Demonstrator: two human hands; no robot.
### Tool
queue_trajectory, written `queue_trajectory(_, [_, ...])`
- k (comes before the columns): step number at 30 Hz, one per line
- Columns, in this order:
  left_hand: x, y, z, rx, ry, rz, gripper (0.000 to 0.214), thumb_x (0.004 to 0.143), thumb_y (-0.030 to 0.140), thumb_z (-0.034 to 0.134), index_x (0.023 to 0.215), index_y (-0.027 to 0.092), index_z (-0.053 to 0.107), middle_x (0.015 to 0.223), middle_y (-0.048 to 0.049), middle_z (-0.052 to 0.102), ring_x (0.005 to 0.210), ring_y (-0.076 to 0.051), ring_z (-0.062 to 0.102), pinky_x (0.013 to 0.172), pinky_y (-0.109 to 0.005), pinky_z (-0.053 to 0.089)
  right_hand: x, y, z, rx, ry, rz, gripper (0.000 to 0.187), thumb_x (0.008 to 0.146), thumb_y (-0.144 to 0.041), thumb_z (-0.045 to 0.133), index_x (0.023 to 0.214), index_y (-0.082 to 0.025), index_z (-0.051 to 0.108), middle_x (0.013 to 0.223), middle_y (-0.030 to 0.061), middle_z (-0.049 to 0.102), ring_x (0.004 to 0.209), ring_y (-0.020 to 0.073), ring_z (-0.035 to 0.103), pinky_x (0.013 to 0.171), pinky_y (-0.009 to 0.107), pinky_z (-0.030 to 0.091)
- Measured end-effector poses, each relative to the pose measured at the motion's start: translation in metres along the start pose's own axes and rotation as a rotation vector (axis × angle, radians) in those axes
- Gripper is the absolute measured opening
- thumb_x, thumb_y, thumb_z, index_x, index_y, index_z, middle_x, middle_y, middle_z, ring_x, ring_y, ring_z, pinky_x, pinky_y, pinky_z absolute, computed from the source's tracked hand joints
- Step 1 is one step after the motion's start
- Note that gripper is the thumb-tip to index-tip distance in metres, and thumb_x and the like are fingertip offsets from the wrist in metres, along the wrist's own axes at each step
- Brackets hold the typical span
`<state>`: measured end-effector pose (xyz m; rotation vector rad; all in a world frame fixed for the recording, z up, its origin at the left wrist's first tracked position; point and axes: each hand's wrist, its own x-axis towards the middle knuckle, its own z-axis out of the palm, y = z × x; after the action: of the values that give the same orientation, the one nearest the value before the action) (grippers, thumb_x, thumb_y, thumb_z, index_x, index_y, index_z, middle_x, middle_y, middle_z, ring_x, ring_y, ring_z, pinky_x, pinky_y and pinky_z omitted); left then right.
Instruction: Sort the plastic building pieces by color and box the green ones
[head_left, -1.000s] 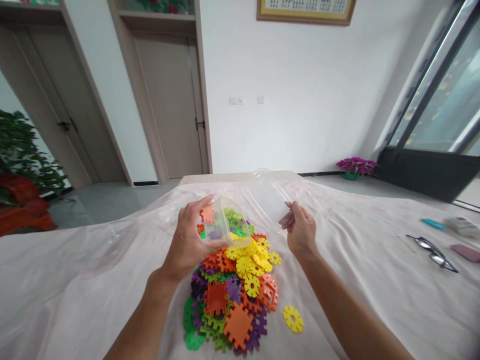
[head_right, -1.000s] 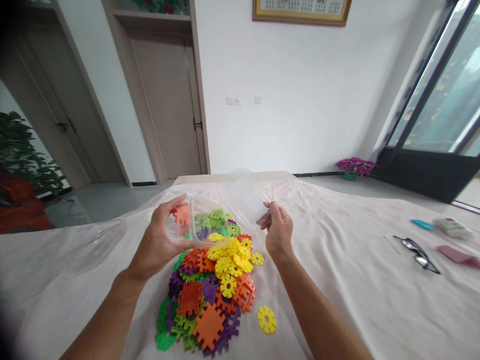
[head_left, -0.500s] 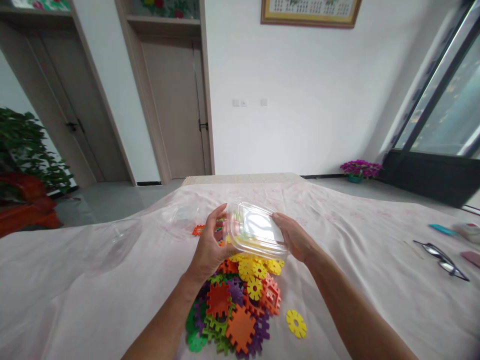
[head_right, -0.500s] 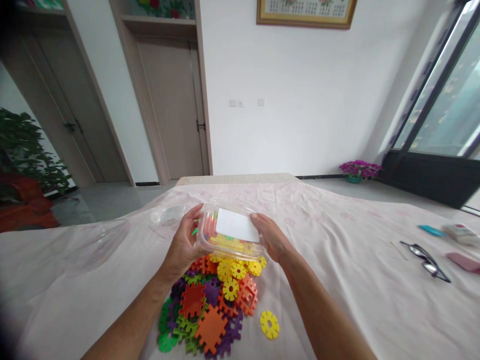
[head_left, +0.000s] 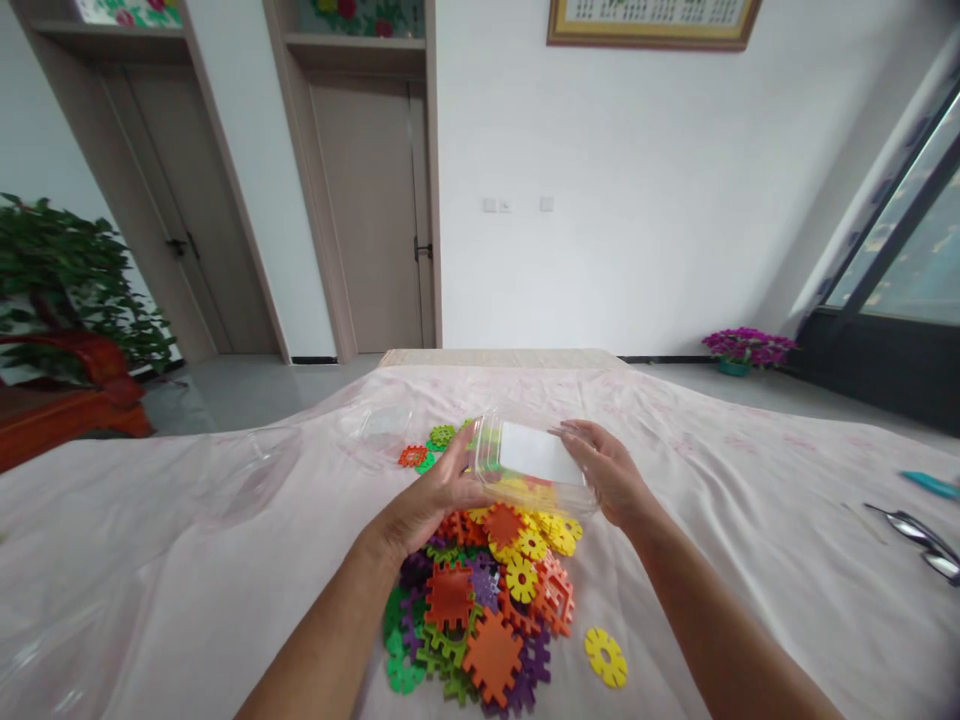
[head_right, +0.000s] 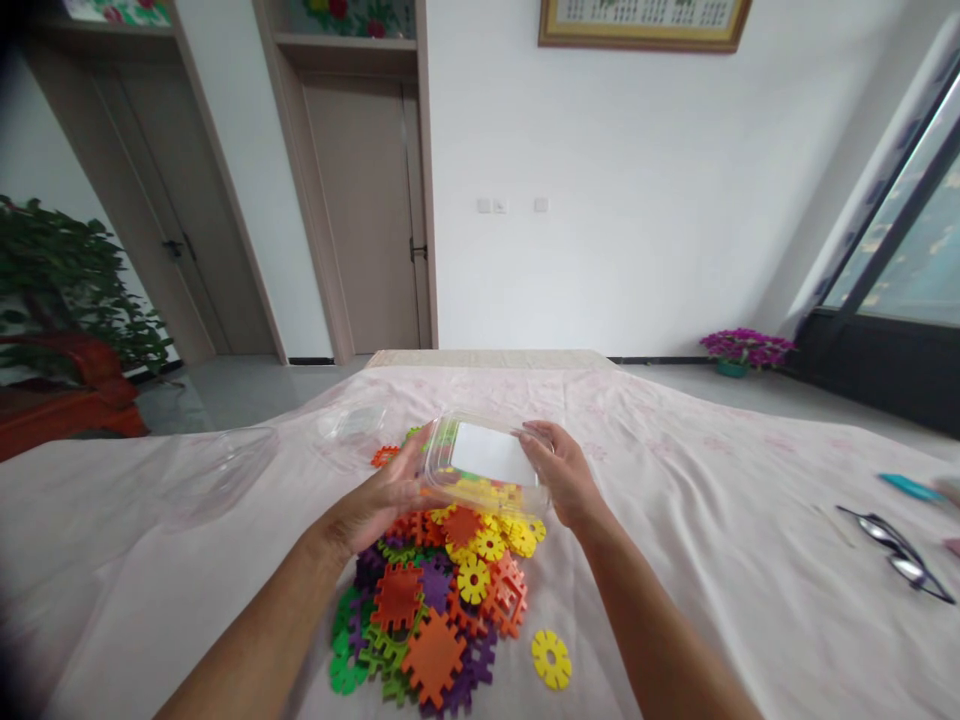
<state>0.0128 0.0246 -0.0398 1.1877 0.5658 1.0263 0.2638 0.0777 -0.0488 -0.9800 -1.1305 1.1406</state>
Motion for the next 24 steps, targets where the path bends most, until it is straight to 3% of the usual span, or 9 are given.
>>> queue_trajectory(4, [0.003, -0.008, 0.004, 0.022, 0.189, -0.010, 0.085, 0.075, 0.037, 0.075, 0.149, 0.034, 0.034, 0.138, -0.0093, 0.055, 0.116, -0.025, 0.060, 0.098, -0.040, 0.049, -0.004, 0.006, 0.006, -0.047, -0.011, -0.041, 0.044, 0.069, -0.048, 0.079, 0.099, -0.020, 0.063, 0.091, 0.0032, 0.070, 0.073, 0.0157, 0.062, 0.060, 0.024, 0.046])
queue_trajectory(9, [0.013, -0.014, 0.004, -0.011, 0.369, 0.086, 0.060, 0.078, 0.031, 0.072, 0.134, 0.022, 0.054, 0.114, -0.0083, 0.069, 0.097, -0.020, 0.067, 0.087, -0.031, 0.053, -0.013, 0.010, 0.020, -0.045, -0.100, -0.006, 0.040, 0.080, -0.055, 0.067, 0.102, -0.022, 0.066, 0.097, 0.0049, 0.070, 0.078, 0.0176, 0.063, 0.063, 0.026, 0.049])
queue_trajectory(13, [0.014, 0.002, -0.025, -0.006, 0.618, 0.129, 0.054, 0.076, 0.024, 0.072, 0.127, 0.020, 0.057, 0.103, -0.0059, 0.069, 0.082, -0.014, 0.067, 0.076, -0.025, 0.055, -0.010, 0.012, 0.019, 0.008, -0.104, -0.023, 0.049, 0.087, -0.062, 0.053, 0.115, -0.024, 0.066, 0.120, 0.0088, 0.067, 0.104, 0.0224, 0.062, 0.079, 0.034, 0.053])
queue_trajectory(17, [0.010, 0.011, -0.062, -0.124, 0.856, 0.144, 0.054, 0.076, 0.017, 0.065, 0.129, 0.020, 0.052, 0.099, -0.0061, 0.066, 0.076, -0.014, 0.068, 0.068, -0.027, 0.055, -0.008, 0.021, 0.018, -0.041, -0.110, 0.078, 0.040, 0.083, -0.053, 0.063, 0.107, -0.022, 0.068, 0.113, 0.0098, 0.069, 0.097, 0.0214, 0.064, 0.073, 0.031, 0.053])
queue_trajectory(20, [0.008, 0.002, -0.074, -0.118, 0.924, 0.053, 0.053, 0.077, 0.018, 0.063, 0.129, 0.022, 0.051, 0.099, -0.0059, 0.066, 0.076, -0.014, 0.068, 0.063, -0.025, 0.054, -0.013, 0.032, 0.026, -0.021, -0.170, 0.206, 0.036, 0.079, -0.048, 0.069, 0.103, -0.022, 0.068, 0.101, 0.0070, 0.069, 0.080, 0.0173, 0.065, 0.060, 0.027, 0.052])
queue_trajectory(24, [0.011, -0.018, -0.066, 0.015, 0.915, 0.011, 0.053, 0.077, 0.025, 0.066, 0.128, 0.025, 0.052, 0.104, -0.0055, 0.066, 0.076, -0.012, 0.067, 0.059, -0.020, 0.050, -0.020, 0.043, 0.034, -0.166, -0.289, 0.195, 0.039, 0.076, -0.052, 0.070, 0.093, -0.018, 0.069, 0.091, 0.0053, 0.067, 0.080, 0.0172, 0.063, 0.053, 0.023, 0.047])
